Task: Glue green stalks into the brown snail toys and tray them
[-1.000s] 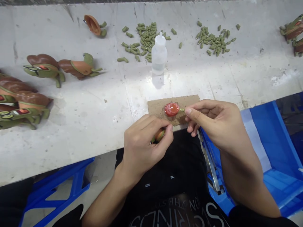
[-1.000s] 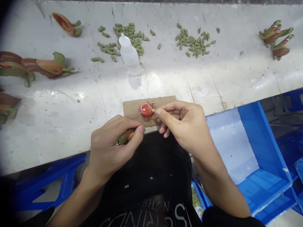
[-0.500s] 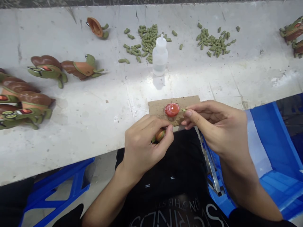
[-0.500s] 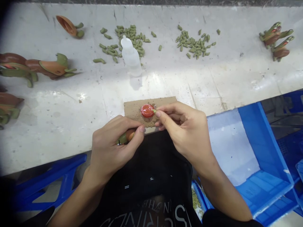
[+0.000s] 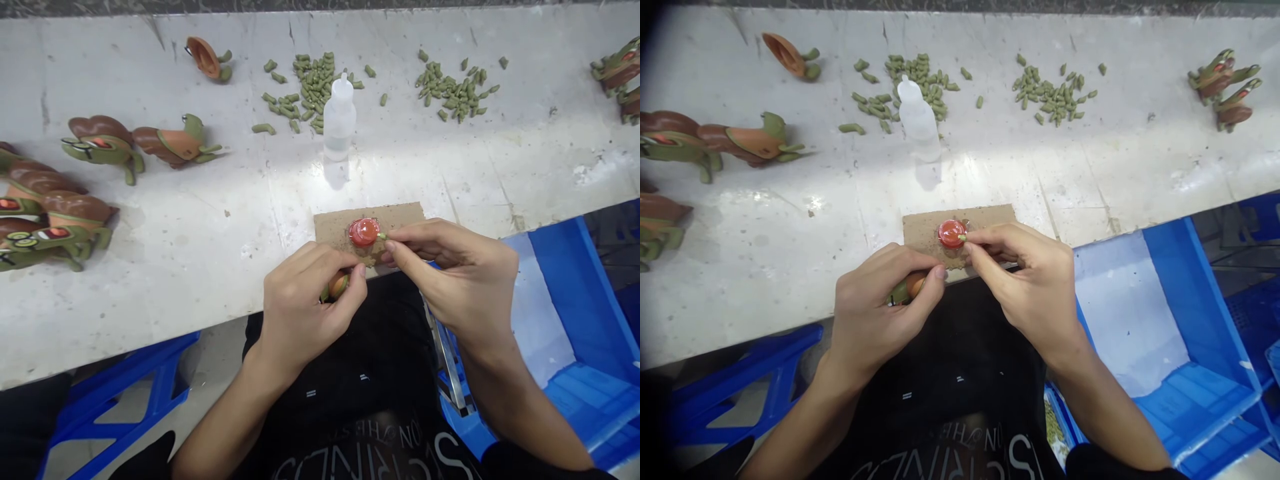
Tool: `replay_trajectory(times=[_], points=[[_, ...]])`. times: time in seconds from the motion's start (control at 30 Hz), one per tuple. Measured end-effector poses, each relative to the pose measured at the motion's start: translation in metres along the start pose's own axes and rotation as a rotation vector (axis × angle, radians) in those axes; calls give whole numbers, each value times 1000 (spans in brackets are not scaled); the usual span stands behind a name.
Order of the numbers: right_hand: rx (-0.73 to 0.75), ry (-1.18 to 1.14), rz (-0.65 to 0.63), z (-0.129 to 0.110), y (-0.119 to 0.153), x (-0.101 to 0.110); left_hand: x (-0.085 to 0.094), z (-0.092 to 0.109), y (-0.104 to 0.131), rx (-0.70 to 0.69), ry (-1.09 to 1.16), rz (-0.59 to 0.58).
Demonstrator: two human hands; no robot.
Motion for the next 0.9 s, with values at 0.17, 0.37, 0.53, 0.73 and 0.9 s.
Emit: replay_trajectory(times=[0.17, 0.37, 0.53, 0.73, 0.9], points=[[-63, 3, -16, 1, -1, -1, 0, 0, -1, 11, 1, -6], [-55, 2, -21, 2, 1, 3, 1, 0, -1, 17, -22, -8], [-47, -1, 18, 1, 2, 8, -1, 0, -2, 15, -28, -3], [-18, 18, -2, 1, 1, -1, 0, 1, -2, 2, -32, -3], [-22, -3, 11, 3, 3, 5, 0, 0, -1, 12, -30, 0]])
Point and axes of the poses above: each hand's wrist, its own y-axis away from the middle knuckle, its own x-axis out of the back of the hand, z = x × y, the point moved 5 cm from there along -y, towards the middle knuckle, and after that the axes turned 9 degrees about -z, right-handed, at the moved point
